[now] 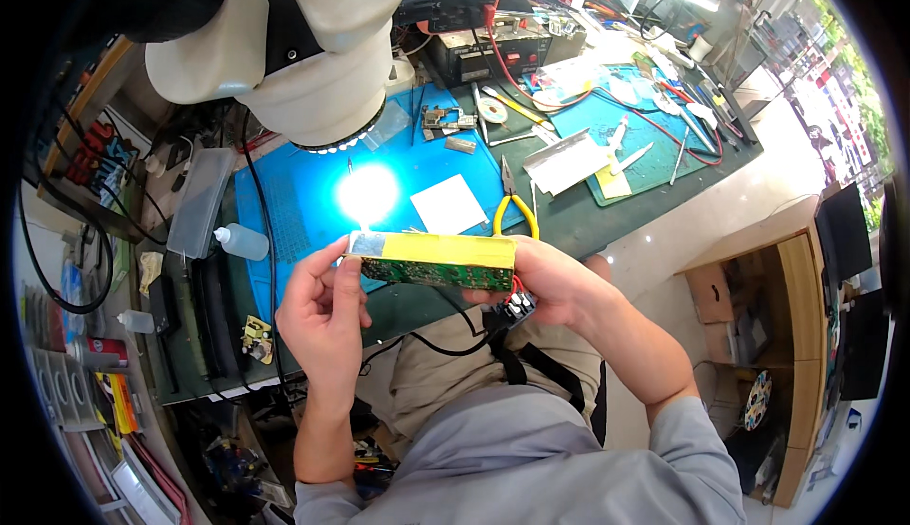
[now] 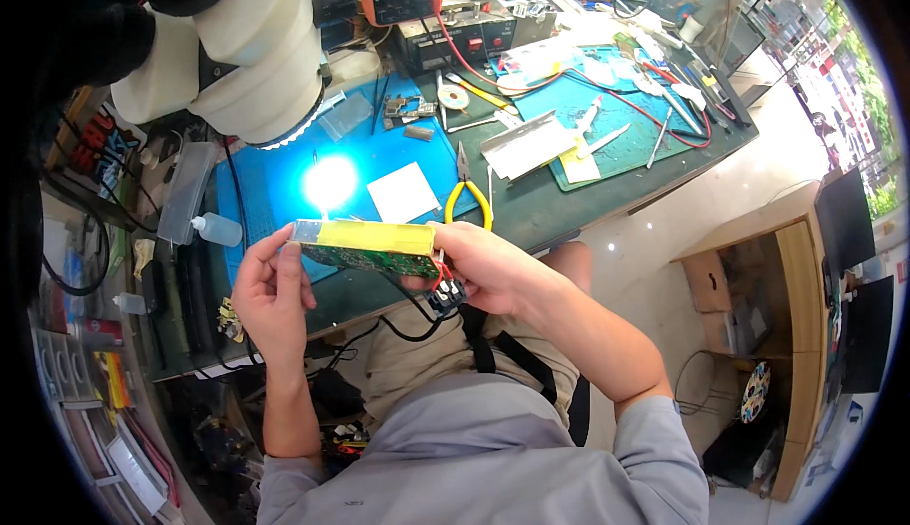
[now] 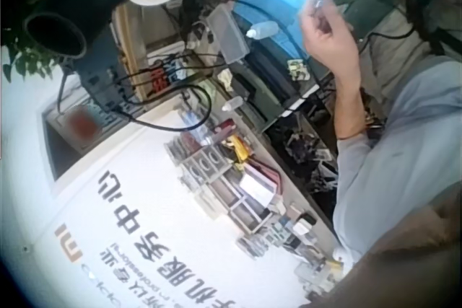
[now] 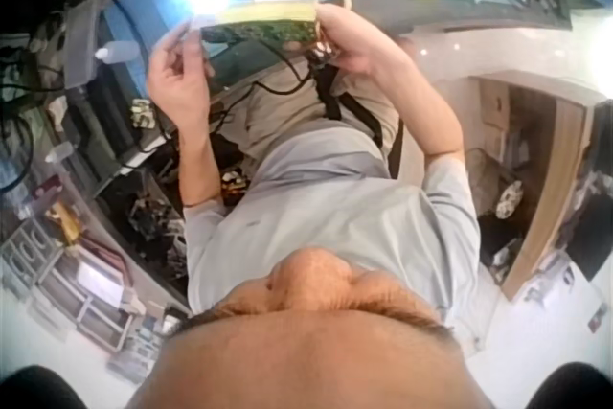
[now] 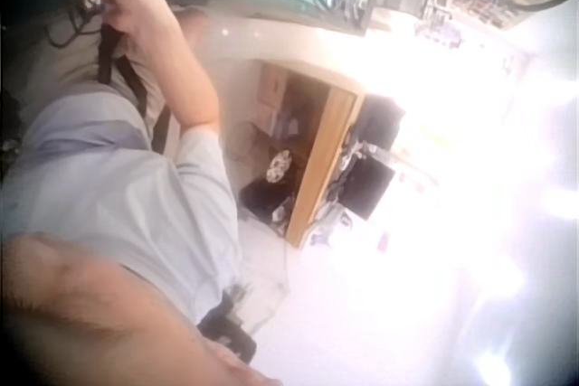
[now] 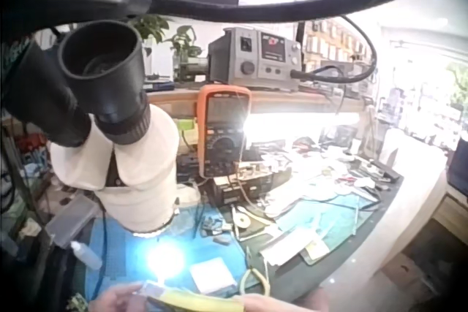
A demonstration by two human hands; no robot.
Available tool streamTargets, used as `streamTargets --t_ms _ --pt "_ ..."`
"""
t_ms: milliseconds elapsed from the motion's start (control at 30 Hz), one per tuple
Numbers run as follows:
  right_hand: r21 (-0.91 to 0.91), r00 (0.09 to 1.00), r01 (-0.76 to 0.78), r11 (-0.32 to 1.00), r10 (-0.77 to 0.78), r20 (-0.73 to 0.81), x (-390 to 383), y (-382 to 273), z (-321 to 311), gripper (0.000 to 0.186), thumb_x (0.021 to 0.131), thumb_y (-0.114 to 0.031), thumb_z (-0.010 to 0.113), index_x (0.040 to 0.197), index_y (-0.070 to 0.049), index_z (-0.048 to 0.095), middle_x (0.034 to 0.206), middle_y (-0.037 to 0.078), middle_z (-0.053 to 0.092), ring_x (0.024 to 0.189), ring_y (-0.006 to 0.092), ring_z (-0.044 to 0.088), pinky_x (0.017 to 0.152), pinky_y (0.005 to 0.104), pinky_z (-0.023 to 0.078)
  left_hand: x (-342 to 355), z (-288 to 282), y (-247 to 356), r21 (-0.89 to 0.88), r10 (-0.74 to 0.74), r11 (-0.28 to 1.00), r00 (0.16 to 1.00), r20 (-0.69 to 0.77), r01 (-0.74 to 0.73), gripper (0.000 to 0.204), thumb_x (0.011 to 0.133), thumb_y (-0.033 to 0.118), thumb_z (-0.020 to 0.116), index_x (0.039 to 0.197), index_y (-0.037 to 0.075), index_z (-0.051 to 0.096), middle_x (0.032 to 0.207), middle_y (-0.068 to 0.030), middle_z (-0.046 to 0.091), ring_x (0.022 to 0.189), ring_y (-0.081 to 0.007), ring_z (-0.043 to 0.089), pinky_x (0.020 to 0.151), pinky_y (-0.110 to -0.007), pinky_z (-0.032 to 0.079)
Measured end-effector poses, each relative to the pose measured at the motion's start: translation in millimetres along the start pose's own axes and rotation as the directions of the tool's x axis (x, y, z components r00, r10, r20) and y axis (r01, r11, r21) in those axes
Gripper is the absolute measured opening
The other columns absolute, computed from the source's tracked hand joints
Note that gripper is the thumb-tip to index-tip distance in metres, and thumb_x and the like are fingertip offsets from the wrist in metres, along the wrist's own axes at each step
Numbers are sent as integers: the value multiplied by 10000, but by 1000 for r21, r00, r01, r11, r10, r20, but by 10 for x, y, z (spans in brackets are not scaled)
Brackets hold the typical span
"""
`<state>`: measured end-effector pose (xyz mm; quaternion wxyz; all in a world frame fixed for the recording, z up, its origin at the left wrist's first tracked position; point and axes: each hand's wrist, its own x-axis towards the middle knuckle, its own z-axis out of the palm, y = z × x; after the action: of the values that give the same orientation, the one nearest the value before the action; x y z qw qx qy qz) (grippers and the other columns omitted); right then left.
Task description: The person uses a small metal tool to scrape and clean the surface of a yellow electronic component held in their left hand. They repeatedly rub the tool against the component's surface, occasionally rotating the object to access different areas, while working at a cluttered bench under a bright lamp.
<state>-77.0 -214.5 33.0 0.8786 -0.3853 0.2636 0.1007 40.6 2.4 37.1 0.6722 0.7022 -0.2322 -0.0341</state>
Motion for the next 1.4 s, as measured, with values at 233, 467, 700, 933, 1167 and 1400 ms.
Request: streamTargets --t_ms 233,467,700,933,1167,1400 --pt "-248 985 20 969 -62 -164 -104 -118 63 303 1042 -270 614 1123 8 701 999 29 724 749 67 660 589 205 478 -58 -68 -48 -29 54 998 999 -4 -54 199 1035 36 668 1213 1 750 995 -56 690 721 -74 641 569 -199 492" --pt "-570 876 372 733 -480 -45 -147 118 276 301 1010 -178 661 1164 66 749 868 6 699 767 12 583 638 230 478 -182 14 -210 20 60 998 995 80 -62 232 999 -6 690 1226 -25 730 1250 -121 646 947 -161 717 740 -276 607" --pt "-865 664 429 260 -740 108 -117 241 376 298 882 -208 698 1090 -12 782 809 182 693 726 346 694 689 434 567 -420 -64 -49 386 306 836 916 260 -389 330 831 -91 784 1141 8 738 1135 -136 695 976 -242 698 809 -340 581" --pt "-874 574 463 146 -800 171 -77 245 401 232 872 -201 703 977 -7 774 791 170 720 740 348 719 704 446 584 -504 -73 -87 357 513 657 741 434 -664 389 724 121 929 1067 95 748 1098 -47 716 1029 -286 686 877 -383 567" --pt "-885 592 444 139 -787 173 -39 194 358 216 875 -195 684 892 4 767 729 186 709 695 369 715 692 459 589 -403 -60 -88 324 523 635 699 487 -701 365 774 171 912 1053 63 702 1071 -86 704 1014 -315 687 876 -414 566" --pt "-890 583 439 121 -793 179 -9 184 356 248 871 -162 674 990 33 769 752 190 706 687 343 713 654 408 571 -368 -41 -57 327 524 634 701 484 -701 355 779 173 905 1036 57 688 1053 -93 704 997 -302 688 873 -416 567"
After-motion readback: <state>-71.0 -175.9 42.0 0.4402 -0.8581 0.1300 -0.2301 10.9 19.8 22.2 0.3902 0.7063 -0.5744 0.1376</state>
